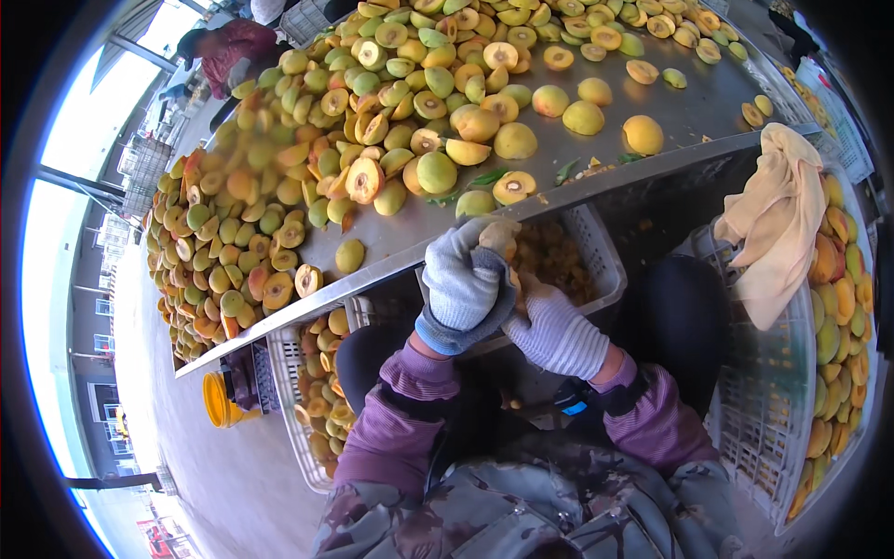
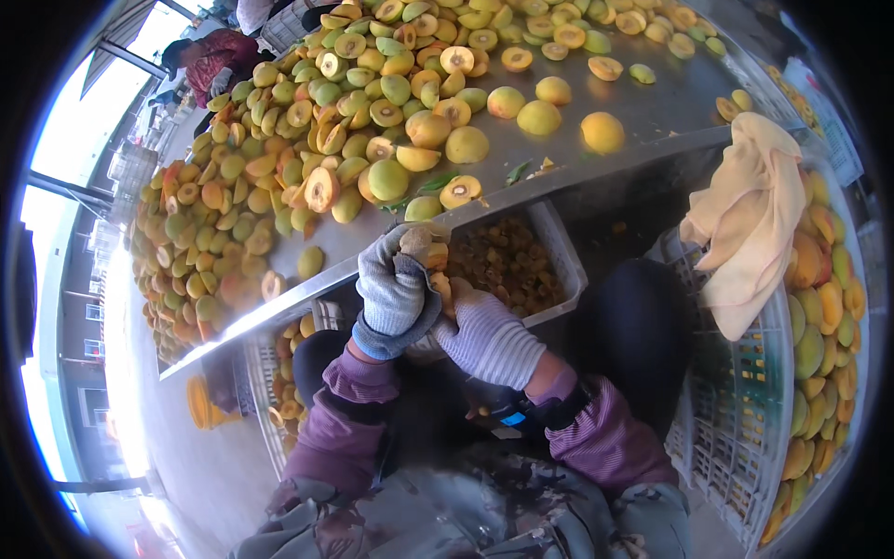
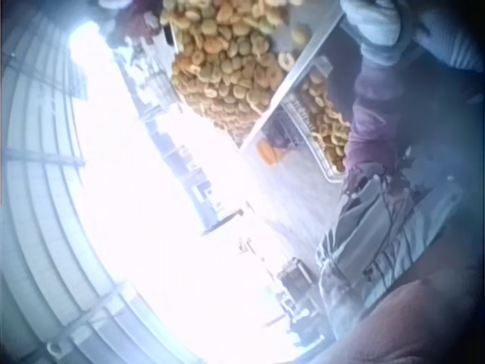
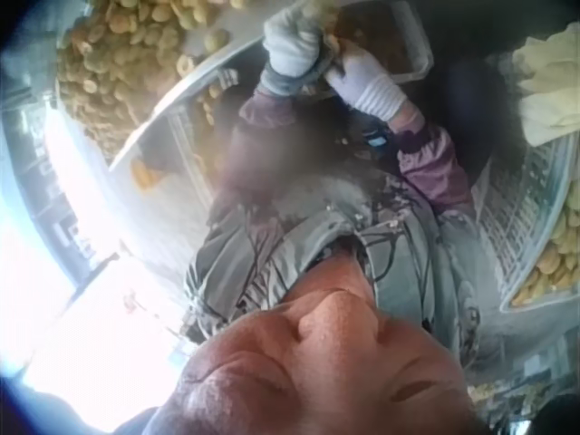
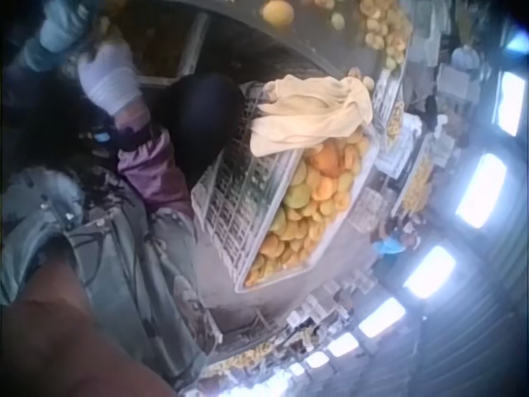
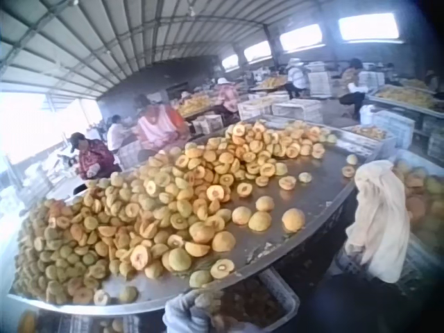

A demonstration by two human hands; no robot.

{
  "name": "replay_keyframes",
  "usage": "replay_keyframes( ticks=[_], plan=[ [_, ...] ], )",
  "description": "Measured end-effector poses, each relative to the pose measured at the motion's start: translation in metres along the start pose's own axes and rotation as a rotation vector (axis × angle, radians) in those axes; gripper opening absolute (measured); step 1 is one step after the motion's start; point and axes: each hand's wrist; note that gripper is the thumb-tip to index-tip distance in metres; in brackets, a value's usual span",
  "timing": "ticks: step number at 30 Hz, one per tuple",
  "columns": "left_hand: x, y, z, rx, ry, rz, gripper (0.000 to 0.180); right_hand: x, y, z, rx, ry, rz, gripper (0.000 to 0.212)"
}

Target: The person picks up a peach half from the table, removes the pit with a handheld tool, and drops the pit into a basket. They then place the pitted peach into a separate crate and repeat the process.

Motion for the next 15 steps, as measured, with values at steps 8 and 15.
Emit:
replay_keyframes(
  ticks=[8, 15],
  plan=[
    [0.007, -0.004, -0.006, -0.037, 0.264, 0.045, 0.037, 0.004, -0.007, 0.004, 0.043, 0.121, -0.196, 0.026],
    [0.003, 0.003, -0.003, -0.047, 0.044, 0.117, 0.062, 0.002, -0.005, -0.001, 0.052, 0.226, -0.396, 0.027]
  ],
)
Point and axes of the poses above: each hand's wrist, its own z-axis away from the middle knuckle, its own y-axis out of the back of the hand, x = y × z, and after that the axes turned 14 degrees about z, right-handed
